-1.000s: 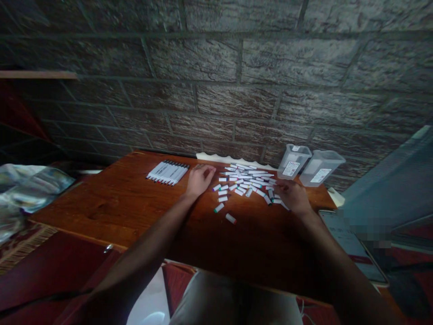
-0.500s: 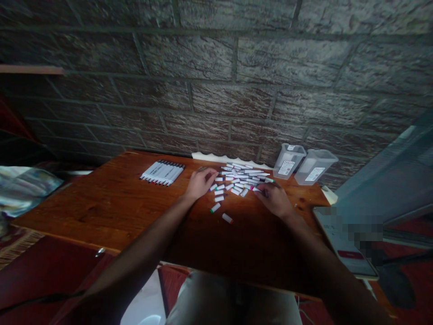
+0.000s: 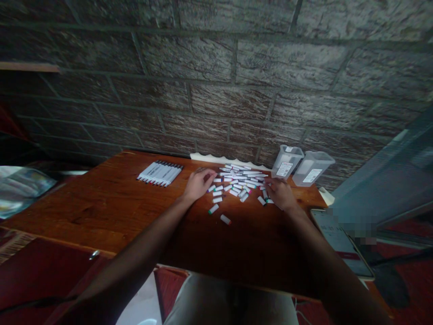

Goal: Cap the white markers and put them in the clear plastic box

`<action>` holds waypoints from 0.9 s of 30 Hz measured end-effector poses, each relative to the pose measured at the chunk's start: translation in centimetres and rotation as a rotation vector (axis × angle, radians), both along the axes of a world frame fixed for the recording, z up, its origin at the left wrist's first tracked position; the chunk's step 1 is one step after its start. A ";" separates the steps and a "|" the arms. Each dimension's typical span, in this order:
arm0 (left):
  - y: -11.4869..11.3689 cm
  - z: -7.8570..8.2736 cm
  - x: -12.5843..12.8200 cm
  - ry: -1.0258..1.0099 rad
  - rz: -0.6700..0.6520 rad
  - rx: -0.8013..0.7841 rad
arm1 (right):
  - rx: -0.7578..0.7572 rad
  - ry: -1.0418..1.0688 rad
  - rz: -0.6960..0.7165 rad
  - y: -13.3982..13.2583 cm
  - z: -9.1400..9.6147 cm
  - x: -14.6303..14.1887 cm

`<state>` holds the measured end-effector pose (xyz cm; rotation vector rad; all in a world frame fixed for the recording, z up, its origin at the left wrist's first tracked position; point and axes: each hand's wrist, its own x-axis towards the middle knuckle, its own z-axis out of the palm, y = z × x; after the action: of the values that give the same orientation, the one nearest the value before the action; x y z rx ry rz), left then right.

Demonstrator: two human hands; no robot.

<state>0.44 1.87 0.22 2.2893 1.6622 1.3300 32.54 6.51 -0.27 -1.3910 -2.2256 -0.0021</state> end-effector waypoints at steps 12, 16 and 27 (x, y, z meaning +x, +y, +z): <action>-0.3 0.3 0.5 -0.004 0.006 -0.024 | -0.089 -0.001 0.106 0.4 -0.6 -1.1; -0.4 0.4 0.6 -0.005 0.000 -0.007 | -0.180 0.050 0.135 0.2 -0.4 -1.1; -0.7 0.6 1.0 -0.011 0.016 -0.030 | -0.365 0.203 0.042 0.4 -0.4 -0.3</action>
<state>1.40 1.22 0.84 2.2525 1.6893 1.3086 32.29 6.86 -0.67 -1.4518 -2.1535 0.5607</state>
